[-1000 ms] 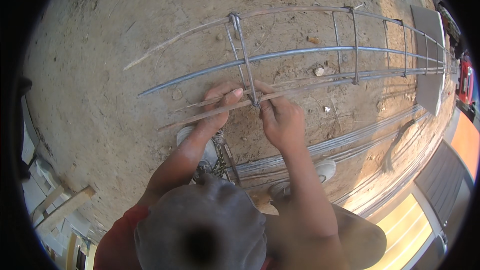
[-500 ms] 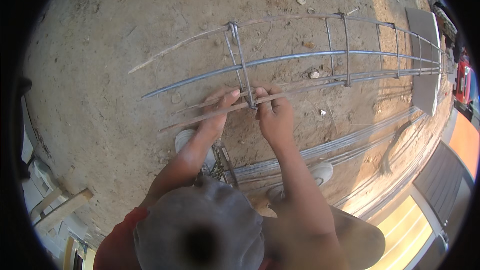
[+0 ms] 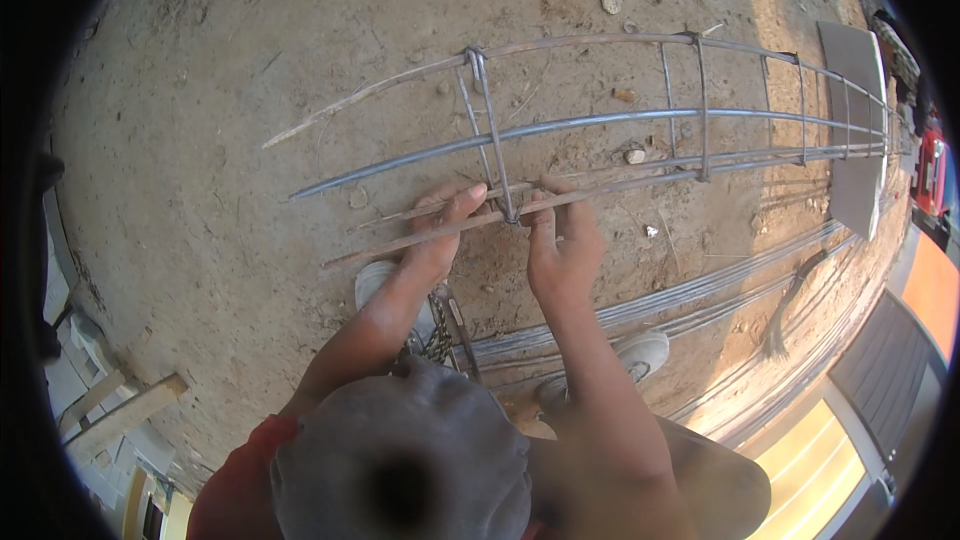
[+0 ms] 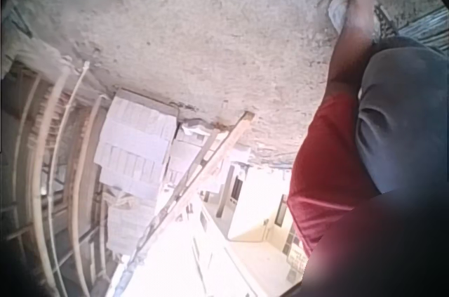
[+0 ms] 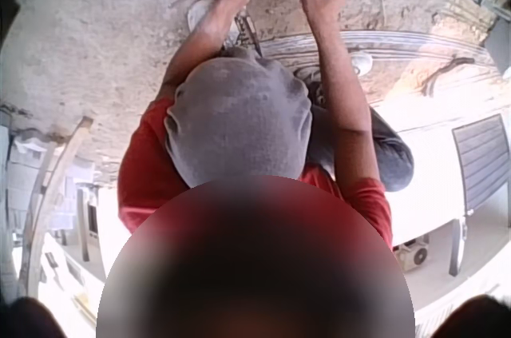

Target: The person ties intersecting steel bars together using thin wire to form a rebar cage. They wrap and twist the wire by hand at multiple joints along the structure, securing each intersection in sequence.

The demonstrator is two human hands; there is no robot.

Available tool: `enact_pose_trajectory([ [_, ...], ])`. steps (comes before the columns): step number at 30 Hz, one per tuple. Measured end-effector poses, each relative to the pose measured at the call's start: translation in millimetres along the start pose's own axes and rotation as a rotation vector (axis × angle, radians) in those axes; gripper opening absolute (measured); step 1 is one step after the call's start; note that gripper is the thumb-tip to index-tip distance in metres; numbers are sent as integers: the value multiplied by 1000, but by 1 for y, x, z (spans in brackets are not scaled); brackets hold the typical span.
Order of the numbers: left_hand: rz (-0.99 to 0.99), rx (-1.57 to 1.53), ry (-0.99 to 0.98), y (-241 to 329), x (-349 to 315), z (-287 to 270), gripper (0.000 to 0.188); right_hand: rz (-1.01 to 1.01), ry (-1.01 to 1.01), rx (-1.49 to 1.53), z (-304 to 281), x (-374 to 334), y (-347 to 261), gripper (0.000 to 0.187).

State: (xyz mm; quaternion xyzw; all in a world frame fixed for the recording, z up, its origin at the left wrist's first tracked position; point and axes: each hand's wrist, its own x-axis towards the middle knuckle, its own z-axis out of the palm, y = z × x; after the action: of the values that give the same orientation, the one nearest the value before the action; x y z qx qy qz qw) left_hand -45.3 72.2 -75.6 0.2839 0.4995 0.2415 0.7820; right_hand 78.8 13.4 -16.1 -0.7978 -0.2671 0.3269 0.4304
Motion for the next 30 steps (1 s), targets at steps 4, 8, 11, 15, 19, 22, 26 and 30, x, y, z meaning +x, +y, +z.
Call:
enact_pose_trajectory([
  [4,-2,9,-8,-1,1,-1,30,166,-33,299,-4,4,1,24],
  [8,-23,38,-48,-5,5,-5,31,242,-82,365,-12,9,1,25],
  [11,-6,33,-74,-7,7,-6,31,169,-132,279,-17,12,1,27],
  [15,-34,-17,-76,-7,7,-5,30,189,-217,286,-23,14,2,28],
  [19,-54,-48,-98,-5,8,-5,29,365,-294,621,-24,17,6,28],
  [22,-53,36,-73,-4,8,-7,28,388,-270,636,-23,17,9,27],
  [26,-57,13,-113,-2,9,-8,31,436,-301,690,-24,18,10,30],
  [30,-51,23,-138,1,8,-8,35,519,-379,637,-23,14,13,27],
])
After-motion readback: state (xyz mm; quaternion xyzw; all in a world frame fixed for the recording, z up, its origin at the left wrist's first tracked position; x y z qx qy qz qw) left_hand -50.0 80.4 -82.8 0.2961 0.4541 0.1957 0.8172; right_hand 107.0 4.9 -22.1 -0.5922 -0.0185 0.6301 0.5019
